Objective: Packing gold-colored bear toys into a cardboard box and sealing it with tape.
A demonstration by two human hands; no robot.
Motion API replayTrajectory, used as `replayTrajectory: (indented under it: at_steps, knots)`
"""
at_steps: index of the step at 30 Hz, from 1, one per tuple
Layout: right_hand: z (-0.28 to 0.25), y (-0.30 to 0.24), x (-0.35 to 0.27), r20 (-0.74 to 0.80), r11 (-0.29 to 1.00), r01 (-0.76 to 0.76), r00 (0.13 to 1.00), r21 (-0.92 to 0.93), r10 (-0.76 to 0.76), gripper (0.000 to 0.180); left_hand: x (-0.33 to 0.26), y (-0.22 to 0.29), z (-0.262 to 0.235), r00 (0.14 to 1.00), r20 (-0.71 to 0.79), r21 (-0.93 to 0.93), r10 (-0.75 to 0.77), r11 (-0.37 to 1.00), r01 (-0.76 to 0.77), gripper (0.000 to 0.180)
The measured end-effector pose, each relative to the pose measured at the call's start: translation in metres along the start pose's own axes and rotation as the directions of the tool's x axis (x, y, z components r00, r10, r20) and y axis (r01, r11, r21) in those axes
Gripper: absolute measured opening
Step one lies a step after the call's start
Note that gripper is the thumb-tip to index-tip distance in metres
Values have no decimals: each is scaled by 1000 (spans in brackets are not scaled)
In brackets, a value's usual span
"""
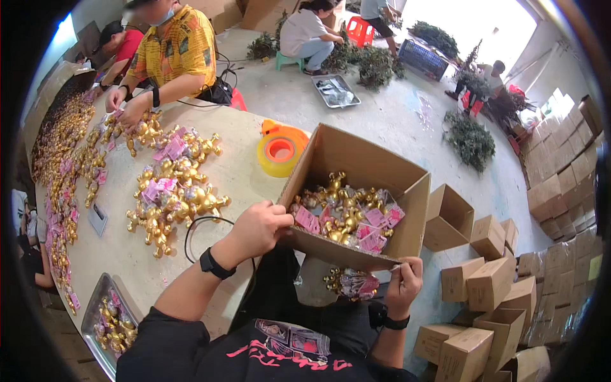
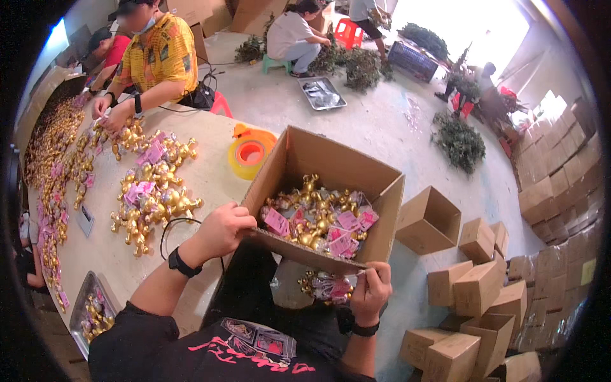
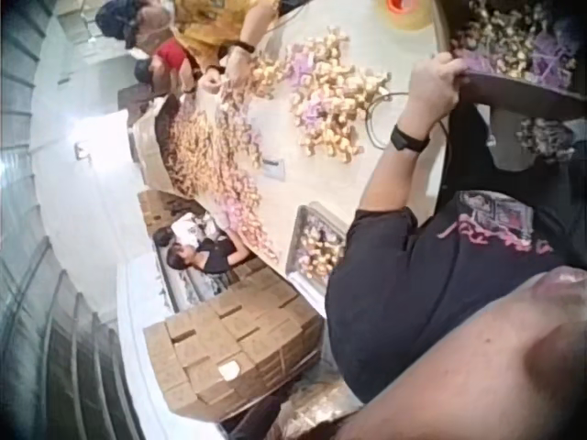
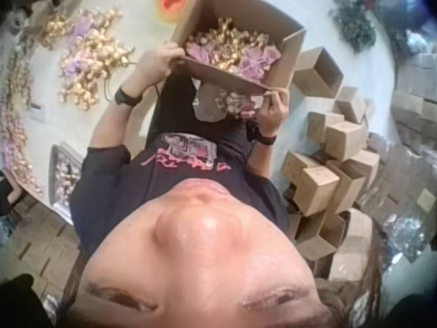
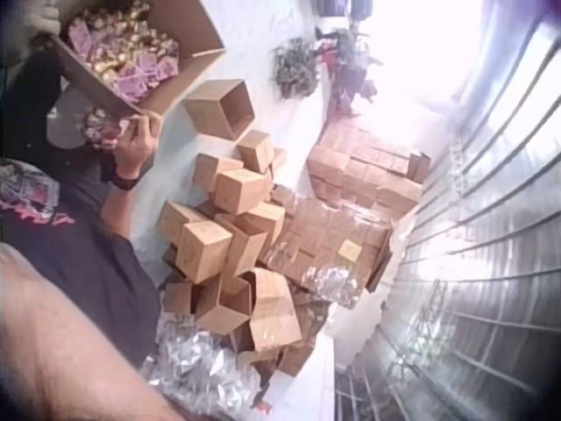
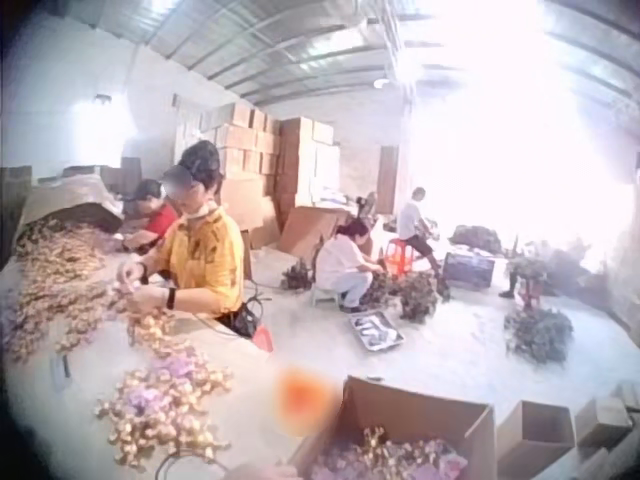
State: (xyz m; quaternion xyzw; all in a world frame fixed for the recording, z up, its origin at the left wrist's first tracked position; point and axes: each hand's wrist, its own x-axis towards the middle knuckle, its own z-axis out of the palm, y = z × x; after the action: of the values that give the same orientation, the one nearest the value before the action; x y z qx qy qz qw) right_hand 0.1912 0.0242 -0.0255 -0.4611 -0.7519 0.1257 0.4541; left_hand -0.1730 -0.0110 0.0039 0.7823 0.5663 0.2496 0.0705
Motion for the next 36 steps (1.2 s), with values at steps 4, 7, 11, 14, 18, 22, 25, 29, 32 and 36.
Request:
replayTrajectory:
  at_steps: [4, 7, 11, 14, 18, 22, 25, 29, 32, 36]
  knots:
    - [7, -4, 3, -33, 997, 66, 997, 27, -65, 5, -8, 7, -4, 991, -93, -28, -99, 995, 97, 13]
    - [7, -5, 3, -2, 998, 54, 999, 32, -54, 6, -9, 9, -8, 988, -85, -27, -131, 991, 129, 11]
    - [7, 0, 4, 21, 999, 35, 999, 31, -36, 9, -3, 10, -3, 987, -78, -33, -140, 990, 137, 8]
    - [2, -1, -3, 43, 999, 6, 999, 41, -8, 11, -2, 15, 0, 981, -131, -87, -141, 988, 130, 7]
    - [5, 5, -3, 6, 998, 32, 999, 62, -33, 9, -1, 16, 1, 977, -112, -101, -179, 981, 168, 11]
    - [10, 14, -6, -30, 993, 72, 997, 94, -70, 10, 1, 20, 3, 974, -125, -78, -191, 980, 182, 11]
    - [10, 14, -3, -46, 990, 113, 993, 89, -109, 9, 0, 21, 5, 967, -150, -78, -205, 978, 195, 11]
    - [10, 14, -5, -50, 991, 116, 992, 69, -113, 9, 1, 23, 2, 974, -145, -56, -173, 984, 166, 9]
    - [10, 14, -8, -45, 992, 80, 996, 102, -75, 9, 1, 23, 1, 980, -103, -85, -169, 983, 161, 8]
    - [2, 8, -11, -23, 991, 38, 999, 126, -35, 8, -6, 30, -3, 978, -119, -103, -171, 982, 159, 12]
